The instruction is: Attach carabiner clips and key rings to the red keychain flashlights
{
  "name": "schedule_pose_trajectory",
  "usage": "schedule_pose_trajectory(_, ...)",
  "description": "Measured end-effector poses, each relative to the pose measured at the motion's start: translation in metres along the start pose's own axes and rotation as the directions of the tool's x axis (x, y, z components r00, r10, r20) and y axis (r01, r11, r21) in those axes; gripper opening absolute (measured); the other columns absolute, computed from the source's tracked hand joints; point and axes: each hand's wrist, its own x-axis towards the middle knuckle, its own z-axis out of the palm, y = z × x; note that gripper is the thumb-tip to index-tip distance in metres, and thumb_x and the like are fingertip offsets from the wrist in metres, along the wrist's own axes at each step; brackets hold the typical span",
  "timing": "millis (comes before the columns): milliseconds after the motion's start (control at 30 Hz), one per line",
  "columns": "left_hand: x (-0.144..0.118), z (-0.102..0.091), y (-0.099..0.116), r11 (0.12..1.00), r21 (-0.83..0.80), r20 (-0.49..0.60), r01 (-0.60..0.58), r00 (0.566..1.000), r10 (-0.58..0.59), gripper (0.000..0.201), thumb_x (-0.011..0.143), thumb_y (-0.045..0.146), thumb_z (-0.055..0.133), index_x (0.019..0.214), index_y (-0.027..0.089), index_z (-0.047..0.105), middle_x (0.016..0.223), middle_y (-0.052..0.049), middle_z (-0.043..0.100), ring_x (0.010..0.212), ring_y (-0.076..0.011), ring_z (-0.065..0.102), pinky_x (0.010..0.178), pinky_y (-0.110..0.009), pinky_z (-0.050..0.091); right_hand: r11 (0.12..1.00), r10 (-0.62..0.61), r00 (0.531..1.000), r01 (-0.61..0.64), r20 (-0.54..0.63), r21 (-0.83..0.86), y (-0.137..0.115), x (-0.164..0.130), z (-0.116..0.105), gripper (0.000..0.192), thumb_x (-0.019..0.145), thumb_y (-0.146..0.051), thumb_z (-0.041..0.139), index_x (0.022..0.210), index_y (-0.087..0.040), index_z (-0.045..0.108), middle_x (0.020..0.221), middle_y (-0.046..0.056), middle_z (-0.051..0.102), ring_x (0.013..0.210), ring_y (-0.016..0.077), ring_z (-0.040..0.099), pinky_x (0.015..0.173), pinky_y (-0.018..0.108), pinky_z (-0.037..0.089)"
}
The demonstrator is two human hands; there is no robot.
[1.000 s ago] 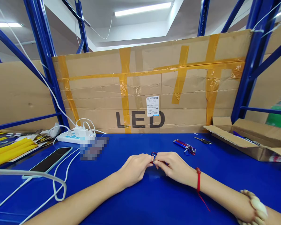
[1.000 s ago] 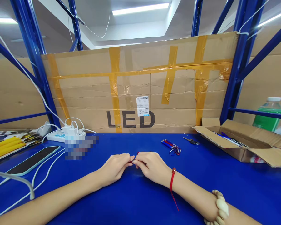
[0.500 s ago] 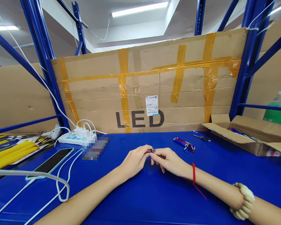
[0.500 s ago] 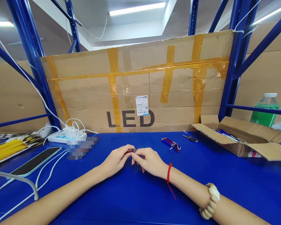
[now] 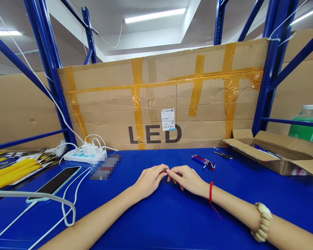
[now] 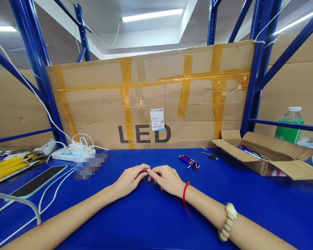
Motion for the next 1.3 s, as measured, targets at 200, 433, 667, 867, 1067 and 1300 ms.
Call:
schedule_pose_trajectory(200,0.001,-0.002,0.001,0.994,0.035,-0.081,0.102,0.992,-0.099,0.019,0.092,0.027,0.031,0.102,0.025,0.048,0.088,0.001,0.063,0.077,-0.0142,0.060,0.072,-0.026,0.044,0.982,-0.050,0.977,0.010,-0.209,-0.189,0.003,0.003,-0.009,0.048,0.090,-0.048,0.030,0.067,-0.021,0.063,0.063,-0.001,0.061,0.054,0.0118,0.055,0.053,0.023,0.036)
schedule_pose_trajectory(433,0.003,-0.002,-0.001,0.977,-0.061,-0.219,0.205,0.952,-0.213,0.012,0.092,0.027,0.032,0.100,0.025,0.040,0.079,0.003,0.060,0.076,-0.0140,0.058,0.072,-0.026,0.042,0.950,-0.113,0.959,0.028,-0.259,-0.310,0.023,0.009,-0.014,0.021,0.085,-0.032,0.046,0.093,-0.022,0.062,0.091,0.002,0.063,0.078,0.0153,0.059,0.066,0.027,0.043)
schedule_pose_trajectory(667,0.002,-0.003,0.002,0.979,-0.064,-0.202,0.192,0.959,-0.201,0.008,0.091,0.029,0.034,0.096,0.024,0.038,0.079,0.003,0.061,0.076,-0.0154,0.059,0.073,-0.028,0.042,0.904,-0.173,0.974,0.097,-0.148,-0.416,0.034,0.013,-0.014,0.026,0.087,-0.024,0.045,0.104,-0.019,0.063,0.103,0.007,0.063,0.098,0.0214,0.057,0.083,0.036,0.044)
schedule_pose_trajectory(867,0.002,-0.003,0.003,0.982,-0.058,-0.186,0.178,0.965,-0.186,0.010,0.091,0.032,0.035,0.096,0.024,0.040,0.081,0.002,0.063,0.077,-0.0158,0.060,0.072,-0.028,0.043,0.875,-0.163,0.982,0.097,-0.098,-0.474,0.036,0.015,-0.015,0.025,0.087,-0.025,0.046,0.103,-0.023,0.066,0.101,0.005,0.065,0.096,0.0207,0.058,0.079,0.032,0.047)
schedule_pose_trajectory(1067,0.002,-0.001,-0.001,0.984,-0.071,-0.182,0.163,0.968,-0.173,0.010,0.089,0.034,0.039,0.093,0.025,0.039,0.078,0.003,0.063,0.076,-0.0159,0.061,0.073,-0.027,0.043,0.846,-0.163,0.984,0.102,-0.071,-0.524,0.038,0.017,-0.016,0.024,0.086,-0.024,0.048,0.101,-0.023,0.066,0.098,0.003,0.066,0.094,0.0208,0.058,0.077,0.030,0.046)
schedule_pose_trajectory(1300,0.003,-0.001,-0.003,0.986,-0.047,-0.160,0.161,0.973,-0.167,0.012,0.088,0.034,0.044,0.091,0.025,0.037,0.071,0.006,0.061,0.073,-0.0156,0.061,0.070,-0.026,0.042,0.844,-0.118,0.988,0.045,-0.102,-0.535,0.035,0.015,-0.018,0.019,0.084,-0.026,0.052,0.094,-0.023,0.067,0.088,0.002,0.066,0.088,0.0199,0.059,0.070,0.028,0.043)
